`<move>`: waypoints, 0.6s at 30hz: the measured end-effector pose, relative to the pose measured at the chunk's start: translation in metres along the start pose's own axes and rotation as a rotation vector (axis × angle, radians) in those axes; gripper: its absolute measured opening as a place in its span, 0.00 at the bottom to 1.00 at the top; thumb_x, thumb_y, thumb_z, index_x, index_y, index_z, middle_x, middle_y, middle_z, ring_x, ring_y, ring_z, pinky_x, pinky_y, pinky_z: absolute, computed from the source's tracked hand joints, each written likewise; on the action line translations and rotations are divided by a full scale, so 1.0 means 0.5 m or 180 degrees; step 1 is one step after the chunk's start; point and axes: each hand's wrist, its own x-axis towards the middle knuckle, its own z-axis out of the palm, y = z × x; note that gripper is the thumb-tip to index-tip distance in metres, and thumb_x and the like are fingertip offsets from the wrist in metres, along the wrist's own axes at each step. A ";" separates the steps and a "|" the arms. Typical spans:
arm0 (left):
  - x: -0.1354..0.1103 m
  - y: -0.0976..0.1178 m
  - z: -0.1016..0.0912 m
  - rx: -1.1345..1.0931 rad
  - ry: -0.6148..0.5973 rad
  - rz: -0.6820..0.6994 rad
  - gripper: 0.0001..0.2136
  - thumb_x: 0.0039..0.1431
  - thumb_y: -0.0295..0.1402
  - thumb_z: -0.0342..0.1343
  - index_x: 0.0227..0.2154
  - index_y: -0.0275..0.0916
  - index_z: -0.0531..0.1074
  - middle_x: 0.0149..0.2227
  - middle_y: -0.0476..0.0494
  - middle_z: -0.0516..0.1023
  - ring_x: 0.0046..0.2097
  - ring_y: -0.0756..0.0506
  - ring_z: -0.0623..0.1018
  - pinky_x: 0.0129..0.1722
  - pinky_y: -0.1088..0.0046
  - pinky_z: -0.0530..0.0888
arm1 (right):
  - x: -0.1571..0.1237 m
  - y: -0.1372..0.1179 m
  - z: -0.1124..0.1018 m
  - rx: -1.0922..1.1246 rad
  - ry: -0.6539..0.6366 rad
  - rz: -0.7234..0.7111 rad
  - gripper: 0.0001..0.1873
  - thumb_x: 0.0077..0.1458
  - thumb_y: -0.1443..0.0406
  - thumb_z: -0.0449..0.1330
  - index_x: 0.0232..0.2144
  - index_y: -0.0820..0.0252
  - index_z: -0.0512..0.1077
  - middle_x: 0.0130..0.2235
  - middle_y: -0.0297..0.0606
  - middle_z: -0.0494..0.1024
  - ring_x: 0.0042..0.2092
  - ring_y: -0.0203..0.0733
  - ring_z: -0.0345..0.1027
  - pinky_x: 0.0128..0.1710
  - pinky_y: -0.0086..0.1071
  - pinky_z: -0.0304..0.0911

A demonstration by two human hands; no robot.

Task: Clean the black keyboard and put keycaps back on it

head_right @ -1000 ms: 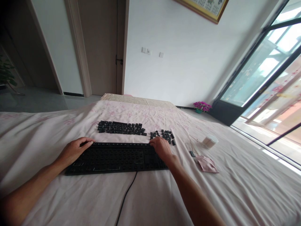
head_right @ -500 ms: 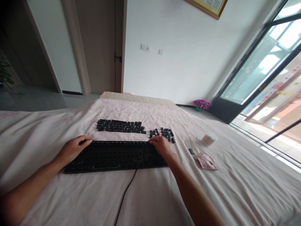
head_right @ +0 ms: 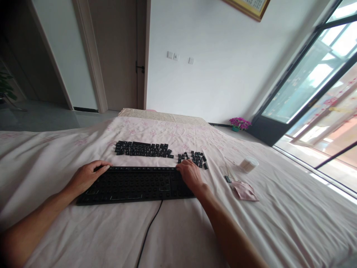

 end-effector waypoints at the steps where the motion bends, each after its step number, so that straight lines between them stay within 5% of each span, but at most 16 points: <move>1: 0.000 0.000 0.000 -0.0002 0.0005 0.0001 0.16 0.56 0.46 0.49 0.38 0.45 0.76 0.43 0.51 0.80 0.45 0.43 0.77 0.45 0.73 0.68 | -0.003 -0.003 -0.001 -0.0065 0.0046 -0.0070 0.12 0.62 0.64 0.53 0.37 0.54 0.78 0.36 0.37 0.76 0.41 0.40 0.65 0.41 0.30 0.58; 8: 0.000 -0.001 0.001 -0.0024 0.0014 0.0030 0.16 0.57 0.46 0.48 0.39 0.45 0.76 0.43 0.51 0.80 0.45 0.43 0.77 0.45 0.73 0.68 | -0.019 -0.022 -0.005 -0.0478 0.0026 -0.0384 0.16 0.63 0.67 0.48 0.36 0.58 0.76 0.34 0.40 0.73 0.39 0.42 0.61 0.40 0.32 0.57; 18: -0.003 0.005 -0.003 -0.0006 -0.0008 0.0011 0.17 0.56 0.47 0.48 0.39 0.45 0.76 0.43 0.50 0.80 0.45 0.42 0.77 0.45 0.72 0.69 | -0.039 -0.056 -0.011 -0.0905 -0.0479 0.0012 0.23 0.53 0.73 0.52 0.52 0.57 0.69 0.45 0.44 0.72 0.47 0.48 0.59 0.45 0.37 0.54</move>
